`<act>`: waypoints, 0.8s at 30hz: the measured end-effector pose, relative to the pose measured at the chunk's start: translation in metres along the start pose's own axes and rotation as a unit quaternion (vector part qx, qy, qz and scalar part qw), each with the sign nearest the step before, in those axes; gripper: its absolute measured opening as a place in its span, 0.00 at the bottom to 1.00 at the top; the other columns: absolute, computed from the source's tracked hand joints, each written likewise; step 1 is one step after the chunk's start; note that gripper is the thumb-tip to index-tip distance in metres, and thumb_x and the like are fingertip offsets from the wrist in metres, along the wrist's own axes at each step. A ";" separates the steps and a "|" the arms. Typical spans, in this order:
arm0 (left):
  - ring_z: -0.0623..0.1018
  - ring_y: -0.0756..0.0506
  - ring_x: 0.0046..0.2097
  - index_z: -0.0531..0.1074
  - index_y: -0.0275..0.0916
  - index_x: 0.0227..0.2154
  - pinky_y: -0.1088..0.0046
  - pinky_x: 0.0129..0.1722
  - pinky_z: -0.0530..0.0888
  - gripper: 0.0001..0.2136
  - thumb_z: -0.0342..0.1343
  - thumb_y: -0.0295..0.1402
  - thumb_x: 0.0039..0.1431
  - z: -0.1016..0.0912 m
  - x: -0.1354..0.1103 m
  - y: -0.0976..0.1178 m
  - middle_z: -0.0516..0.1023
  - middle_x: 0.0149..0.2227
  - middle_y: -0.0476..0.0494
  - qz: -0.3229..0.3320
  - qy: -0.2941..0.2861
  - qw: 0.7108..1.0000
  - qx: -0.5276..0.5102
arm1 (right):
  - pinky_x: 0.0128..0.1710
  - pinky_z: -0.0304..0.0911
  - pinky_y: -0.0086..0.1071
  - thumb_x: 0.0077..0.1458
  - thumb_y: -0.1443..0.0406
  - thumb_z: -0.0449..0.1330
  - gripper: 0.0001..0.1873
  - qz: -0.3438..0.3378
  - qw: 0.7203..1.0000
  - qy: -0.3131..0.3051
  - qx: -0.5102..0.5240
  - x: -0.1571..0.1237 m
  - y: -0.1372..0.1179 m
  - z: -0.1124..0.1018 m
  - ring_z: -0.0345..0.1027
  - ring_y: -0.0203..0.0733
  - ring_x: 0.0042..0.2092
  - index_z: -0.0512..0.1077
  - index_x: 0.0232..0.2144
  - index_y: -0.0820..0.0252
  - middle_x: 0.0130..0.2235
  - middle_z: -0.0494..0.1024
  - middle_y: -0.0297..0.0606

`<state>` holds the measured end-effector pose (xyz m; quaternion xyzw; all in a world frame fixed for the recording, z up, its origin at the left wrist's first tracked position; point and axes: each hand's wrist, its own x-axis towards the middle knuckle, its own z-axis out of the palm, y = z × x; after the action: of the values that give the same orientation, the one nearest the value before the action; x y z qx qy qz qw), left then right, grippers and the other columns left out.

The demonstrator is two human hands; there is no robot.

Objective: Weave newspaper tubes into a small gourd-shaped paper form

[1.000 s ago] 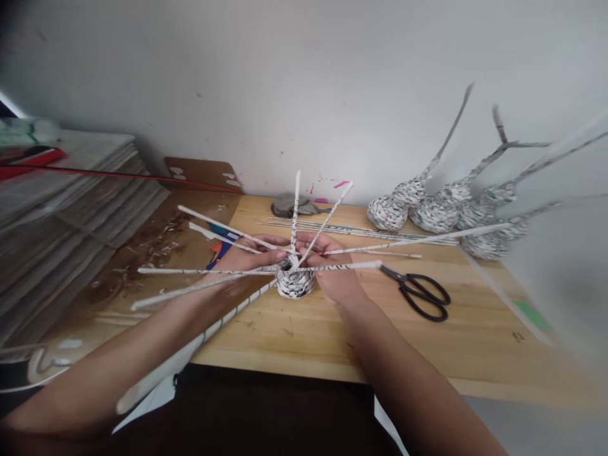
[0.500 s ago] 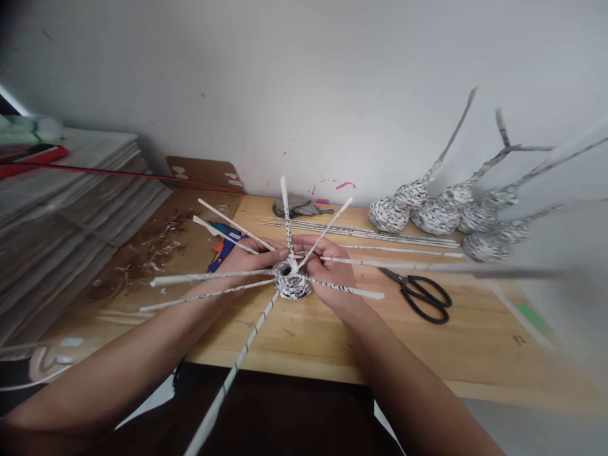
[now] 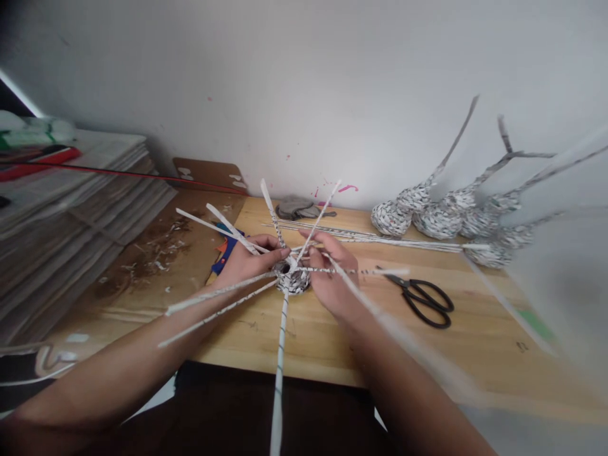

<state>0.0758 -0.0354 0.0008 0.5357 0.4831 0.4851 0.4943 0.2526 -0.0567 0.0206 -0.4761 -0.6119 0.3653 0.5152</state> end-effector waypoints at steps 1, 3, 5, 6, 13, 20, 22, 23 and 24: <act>0.73 0.50 0.26 0.75 0.35 0.25 0.74 0.27 0.69 0.11 0.68 0.38 0.47 -0.001 0.001 0.000 0.77 0.25 0.48 -0.004 0.010 1.000 -0.007 | 0.31 0.71 0.32 0.59 0.61 0.62 0.14 -0.009 1.000 0.018 0.001 0.001 0.001 -0.001 0.77 0.41 0.34 0.75 0.47 0.56 0.41 0.82 0.39; 0.71 0.51 0.25 0.74 0.35 0.24 0.75 0.26 0.68 0.12 0.68 0.38 0.45 -0.002 0.003 0.001 0.76 0.23 0.48 -0.007 0.026 1.000 -0.014 | 0.27 0.68 0.30 0.55 0.58 0.67 0.15 -0.004 0.999 0.051 -0.001 0.002 0.004 -0.003 0.75 0.40 0.31 0.73 0.43 0.56 0.37 0.81 0.37; 0.71 0.51 0.25 0.74 0.35 0.23 0.75 0.26 0.68 0.12 0.68 0.38 0.45 -0.003 0.003 0.002 0.75 0.23 0.48 -0.001 0.028 1.000 -0.013 | 0.22 0.62 0.28 0.51 0.56 0.70 0.16 0.021 0.997 0.076 -0.009 0.005 0.005 -0.004 0.68 0.36 0.24 0.70 0.37 0.56 0.28 0.77 0.31; 0.71 0.51 0.25 0.74 0.35 0.23 0.75 0.26 0.68 0.11 0.68 0.37 0.45 -0.002 0.002 0.003 0.75 0.23 0.49 0.006 0.029 0.999 -0.011 | 0.21 0.59 0.27 0.50 0.55 0.71 0.17 0.025 0.996 0.083 -0.021 0.005 0.005 -0.004 0.65 0.35 0.23 0.69 0.34 0.56 0.25 0.75 0.28; 0.73 0.50 0.26 0.74 0.36 0.22 0.76 0.27 0.69 0.07 0.65 0.33 0.47 0.004 -0.005 0.010 0.75 0.23 0.50 0.034 0.059 0.998 0.013 | 0.31 0.66 0.32 0.55 0.50 0.65 0.17 0.036 0.993 -0.042 -0.108 0.003 0.007 0.000 0.74 0.42 0.32 0.80 0.30 0.58 0.29 0.81 0.36; 0.76 0.49 0.28 0.77 0.37 0.24 0.75 0.29 0.72 0.07 0.68 0.34 0.46 0.010 -0.008 0.006 0.80 0.26 0.48 0.022 0.054 0.998 0.015 | 0.36 0.71 0.35 0.52 0.53 0.68 0.16 0.091 0.994 -0.047 0.024 0.001 0.014 0.008 0.77 0.46 0.35 0.83 0.35 0.59 0.34 0.84 0.41; 0.78 0.47 0.30 0.79 0.36 0.27 0.73 0.31 0.74 0.10 0.68 0.38 0.48 0.010 -0.007 0.006 0.82 0.28 0.45 0.012 0.060 0.998 -0.009 | 0.35 0.71 0.37 0.52 0.54 0.68 0.15 0.087 0.995 -0.036 0.027 0.002 0.012 0.007 0.77 0.46 0.34 0.82 0.33 0.59 0.33 0.84 0.41; 0.79 0.46 0.31 0.80 0.35 0.28 0.72 0.32 0.74 0.12 0.68 0.41 0.49 0.009 -0.007 0.006 0.83 0.29 0.44 0.006 0.060 0.998 -0.022 | 0.35 0.71 0.37 0.52 0.54 0.68 0.14 0.087 0.995 -0.029 0.024 0.003 0.011 0.006 0.76 0.47 0.34 0.82 0.32 0.59 0.33 0.84 0.42; 0.79 0.46 0.32 0.80 0.35 0.30 0.71 0.33 0.75 0.14 0.67 0.43 0.50 0.009 -0.007 0.006 0.83 0.30 0.42 -0.005 0.054 0.998 -0.039 | 0.35 0.70 0.37 0.52 0.55 0.68 0.13 0.087 0.996 -0.021 0.018 0.003 0.010 0.005 0.76 0.47 0.34 0.82 0.31 0.59 0.33 0.84 0.42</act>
<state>0.0843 -0.0429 0.0059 0.4865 0.4926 0.5294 0.4903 0.2496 -0.0506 0.0108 -0.5107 -0.5724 0.4297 0.4763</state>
